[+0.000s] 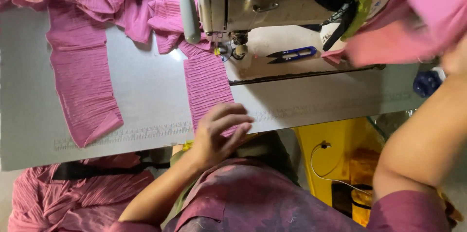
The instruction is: Folding, aligning, and trimming pink ribbed fabric strips at a sewing machine workstation.
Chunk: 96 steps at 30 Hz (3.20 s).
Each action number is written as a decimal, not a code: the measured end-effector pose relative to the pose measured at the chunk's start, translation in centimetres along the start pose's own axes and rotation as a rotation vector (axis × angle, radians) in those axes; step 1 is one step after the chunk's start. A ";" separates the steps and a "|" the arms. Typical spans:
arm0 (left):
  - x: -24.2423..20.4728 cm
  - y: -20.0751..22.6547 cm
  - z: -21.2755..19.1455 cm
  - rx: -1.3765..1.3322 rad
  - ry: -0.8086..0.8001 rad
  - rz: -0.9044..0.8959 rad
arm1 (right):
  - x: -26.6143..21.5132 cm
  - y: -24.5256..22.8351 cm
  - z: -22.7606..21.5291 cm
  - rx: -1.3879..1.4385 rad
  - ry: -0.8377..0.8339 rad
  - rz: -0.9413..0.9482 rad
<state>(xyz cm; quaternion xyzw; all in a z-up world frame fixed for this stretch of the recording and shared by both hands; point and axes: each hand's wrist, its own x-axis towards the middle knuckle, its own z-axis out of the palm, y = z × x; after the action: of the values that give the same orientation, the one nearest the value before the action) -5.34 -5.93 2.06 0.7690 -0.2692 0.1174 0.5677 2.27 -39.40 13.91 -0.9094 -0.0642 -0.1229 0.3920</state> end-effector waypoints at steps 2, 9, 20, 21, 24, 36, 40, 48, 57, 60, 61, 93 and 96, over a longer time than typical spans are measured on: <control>0.0 1.4 1.4 -0.143 0.042 -0.050 | -1.6 -5.5 4.2 -0.007 -0.170 0.003; -3.3 -0.8 5.8 -1.677 0.039 -0.757 | -9.6 -9.5 14.4 -0.230 -0.512 -0.581; 0.5 -0.6 -0.6 -1.445 0.521 -0.999 | -9.0 -4.2 21.4 0.426 -0.486 -0.072; 0.9 -0.9 -1.1 -1.403 0.453 -0.923 | -9.5 -3.8 22.6 0.643 -0.626 0.174; 2.7 -2.6 -3.9 -1.066 0.442 -0.834 | -9.3 -6.5 22.8 0.847 -0.712 0.403; 6.3 -8.6 -9.0 -0.378 -0.323 -0.632 | -13.1 -5.3 22.0 0.780 -0.921 0.367; 7.8 -13.0 -5.8 0.104 -0.219 -0.333 | -13.8 -3.8 22.7 0.737 -0.938 0.442; 4.8 -13.3 -4.7 0.314 -0.129 -0.296 | -14.2 -4.0 22.7 0.768 -0.912 0.149; 4.5 -14.1 -3.3 0.369 0.060 -0.465 | -14.5 -3.6 22.0 0.724 -0.806 -0.007; 4.7 -14.7 -2.7 0.483 0.077 -0.455 | -15.4 -2.0 23.0 0.626 -0.797 0.025; 4.7 -14.9 -2.5 0.548 0.078 -0.436 | -15.9 -1.2 23.6 0.525 -0.794 0.057; 9.0 -15.6 -6.0 1.073 -0.077 0.111 | -3.5 -4.2 26.2 -0.394 -0.187 -0.523; 4.6 -11.7 -5.2 1.083 0.097 0.098 | -7.2 -3.7 25.1 -0.230 -0.253 -0.328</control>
<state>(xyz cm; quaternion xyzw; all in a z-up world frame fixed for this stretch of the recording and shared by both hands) 5.54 0.15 -3.52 0.9316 -0.1793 0.3012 0.0962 -1.07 -18.73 -2.10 -0.9336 -0.2453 -0.0767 0.2496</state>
